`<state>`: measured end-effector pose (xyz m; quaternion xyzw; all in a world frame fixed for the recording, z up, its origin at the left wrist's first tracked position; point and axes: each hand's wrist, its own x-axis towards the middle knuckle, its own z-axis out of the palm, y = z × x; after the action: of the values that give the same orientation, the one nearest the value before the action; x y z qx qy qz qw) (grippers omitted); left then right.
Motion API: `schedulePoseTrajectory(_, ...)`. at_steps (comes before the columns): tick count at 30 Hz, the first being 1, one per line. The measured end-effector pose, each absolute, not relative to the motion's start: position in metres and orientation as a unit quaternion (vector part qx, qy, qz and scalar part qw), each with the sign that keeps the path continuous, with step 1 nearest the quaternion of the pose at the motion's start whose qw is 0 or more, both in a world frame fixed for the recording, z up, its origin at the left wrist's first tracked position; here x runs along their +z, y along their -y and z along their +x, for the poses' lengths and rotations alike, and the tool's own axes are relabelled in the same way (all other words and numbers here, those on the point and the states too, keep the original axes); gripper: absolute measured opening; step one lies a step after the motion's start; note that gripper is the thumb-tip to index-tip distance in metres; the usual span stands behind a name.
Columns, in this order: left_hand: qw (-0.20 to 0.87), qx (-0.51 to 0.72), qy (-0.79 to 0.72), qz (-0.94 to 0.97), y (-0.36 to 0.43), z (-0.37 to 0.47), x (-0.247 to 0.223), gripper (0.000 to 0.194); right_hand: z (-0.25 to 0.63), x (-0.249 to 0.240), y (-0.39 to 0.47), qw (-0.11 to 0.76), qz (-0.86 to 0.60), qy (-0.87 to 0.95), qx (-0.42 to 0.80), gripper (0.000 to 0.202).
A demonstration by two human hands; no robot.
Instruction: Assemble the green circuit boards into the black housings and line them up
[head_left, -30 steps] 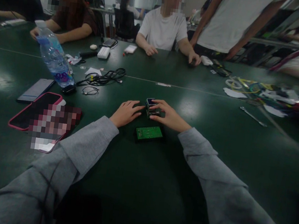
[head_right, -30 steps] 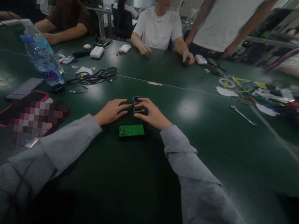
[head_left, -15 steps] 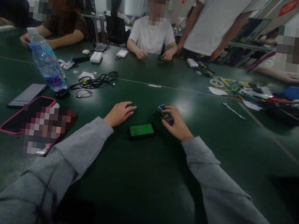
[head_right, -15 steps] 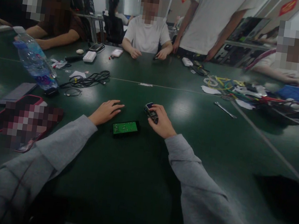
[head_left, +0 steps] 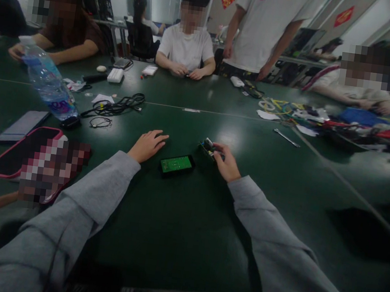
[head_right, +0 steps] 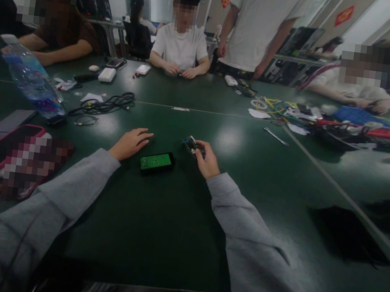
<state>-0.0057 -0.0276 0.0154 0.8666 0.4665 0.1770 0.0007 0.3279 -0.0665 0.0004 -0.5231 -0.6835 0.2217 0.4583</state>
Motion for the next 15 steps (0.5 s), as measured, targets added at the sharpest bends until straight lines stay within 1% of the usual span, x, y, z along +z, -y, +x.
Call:
schedulePoseTrajectory(2,-0.001,0.179,-0.466,0.867,0.027,-0.006,0.015,0.041,0.327,0.000,0.067,0.452,-0.535,0.685,0.198,0.038)
schedulePoseTrajectory(5,-0.002,0.182,-0.465,0.866,0.027,-0.007,0.014,0.041,0.324,0.004,0.071,0.436,-0.558,0.689,0.155,0.047)
schedulePoseTrajectory(8,-0.002,0.182,-0.465,0.866,0.027,-0.007,0.014,0.041,0.320,0.010,0.077,0.380,-0.534,0.752,0.070,0.061)
schedulePoseTrajectory(9,-0.003,0.181,-0.466,0.866,0.027,-0.007,0.014,0.041,0.318,0.012,0.079,0.360,-0.522,0.771,0.052,0.061)
schedulePoseTrajectory(11,-0.004,0.179,-0.467,0.866,0.027,-0.007,0.015,0.041,0.318,0.013,0.081,0.342,-0.515,0.785,0.045,0.054)
schedulePoseTrajectory(13,-0.005,0.178,-0.468,0.866,0.027,-0.007,0.015,0.041,0.320,0.013,0.083,0.358,-0.530,0.767,0.058,0.047)
schedulePoseTrajectory(15,-0.005,0.181,-0.467,0.866,0.028,-0.007,0.015,0.041,0.326,0.013,0.084,0.399,-0.556,0.721,0.109,0.048)
